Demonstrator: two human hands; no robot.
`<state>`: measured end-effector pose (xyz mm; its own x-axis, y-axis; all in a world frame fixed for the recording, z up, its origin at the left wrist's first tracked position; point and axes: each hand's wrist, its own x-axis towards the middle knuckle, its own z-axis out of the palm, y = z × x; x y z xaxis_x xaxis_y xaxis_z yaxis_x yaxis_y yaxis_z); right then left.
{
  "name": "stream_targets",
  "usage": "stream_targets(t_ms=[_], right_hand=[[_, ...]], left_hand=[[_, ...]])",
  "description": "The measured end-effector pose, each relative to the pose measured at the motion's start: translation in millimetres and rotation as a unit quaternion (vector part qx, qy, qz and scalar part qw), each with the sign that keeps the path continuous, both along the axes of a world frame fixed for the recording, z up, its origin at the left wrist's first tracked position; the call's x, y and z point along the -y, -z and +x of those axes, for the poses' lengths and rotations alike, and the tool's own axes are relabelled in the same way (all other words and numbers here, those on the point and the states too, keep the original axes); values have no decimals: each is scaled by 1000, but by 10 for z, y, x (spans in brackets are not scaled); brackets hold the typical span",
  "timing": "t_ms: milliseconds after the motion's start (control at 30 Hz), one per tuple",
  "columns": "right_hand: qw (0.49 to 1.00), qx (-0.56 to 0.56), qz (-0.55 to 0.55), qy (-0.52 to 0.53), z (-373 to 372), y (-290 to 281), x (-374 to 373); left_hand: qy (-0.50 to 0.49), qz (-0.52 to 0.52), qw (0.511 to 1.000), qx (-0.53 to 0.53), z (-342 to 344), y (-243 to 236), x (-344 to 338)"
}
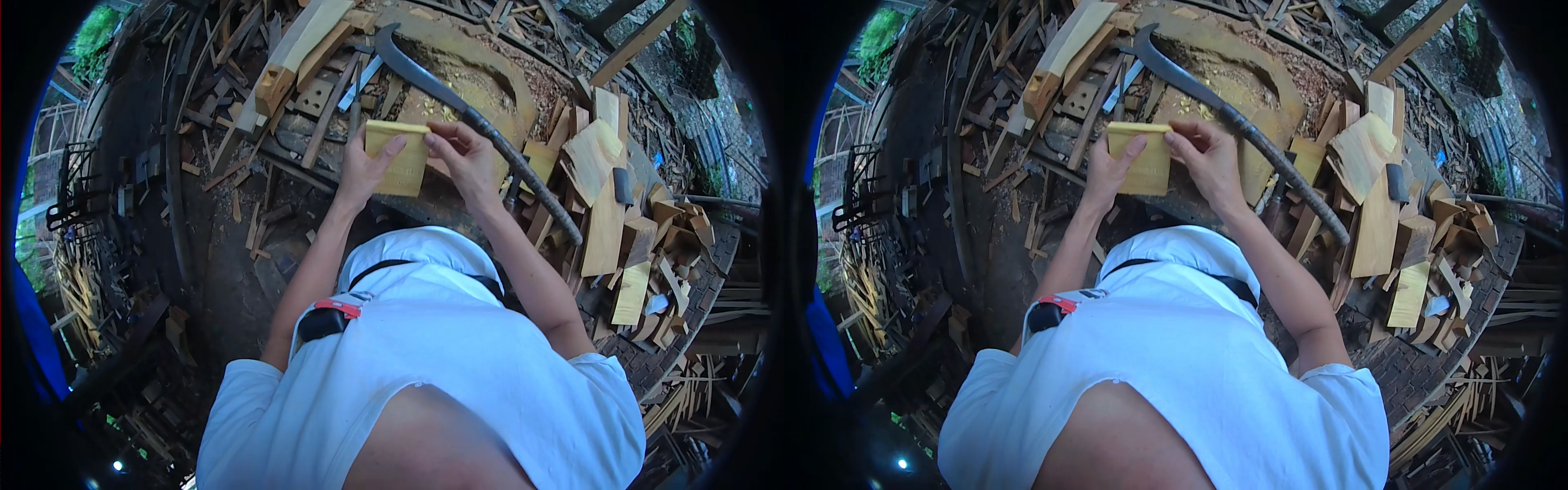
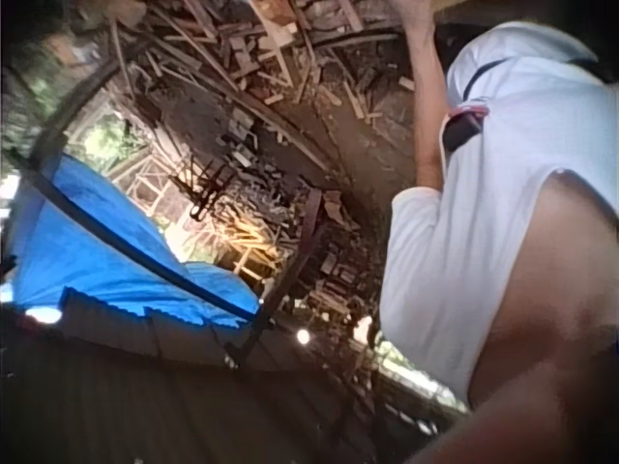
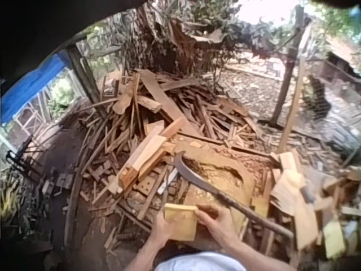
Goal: Carve a small piece of wood using a billhook or machete-like tool.
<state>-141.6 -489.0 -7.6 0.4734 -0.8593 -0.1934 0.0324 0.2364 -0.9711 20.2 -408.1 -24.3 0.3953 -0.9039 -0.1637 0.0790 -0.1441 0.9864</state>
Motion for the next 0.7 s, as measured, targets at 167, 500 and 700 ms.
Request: stream_targets(t_ms=[167,500,700], right_hand=[[1000,-3,19,17,-39,102,-16],[986,69,139,-53,-77,189,5],[984,72,120,-113,-90,104,1]], left_hand=[[9,-5,995,96,-45,-54,-42],[8,37,979,-200,-37,96,-68],[40,166,917,-361,-50,77,-57]])
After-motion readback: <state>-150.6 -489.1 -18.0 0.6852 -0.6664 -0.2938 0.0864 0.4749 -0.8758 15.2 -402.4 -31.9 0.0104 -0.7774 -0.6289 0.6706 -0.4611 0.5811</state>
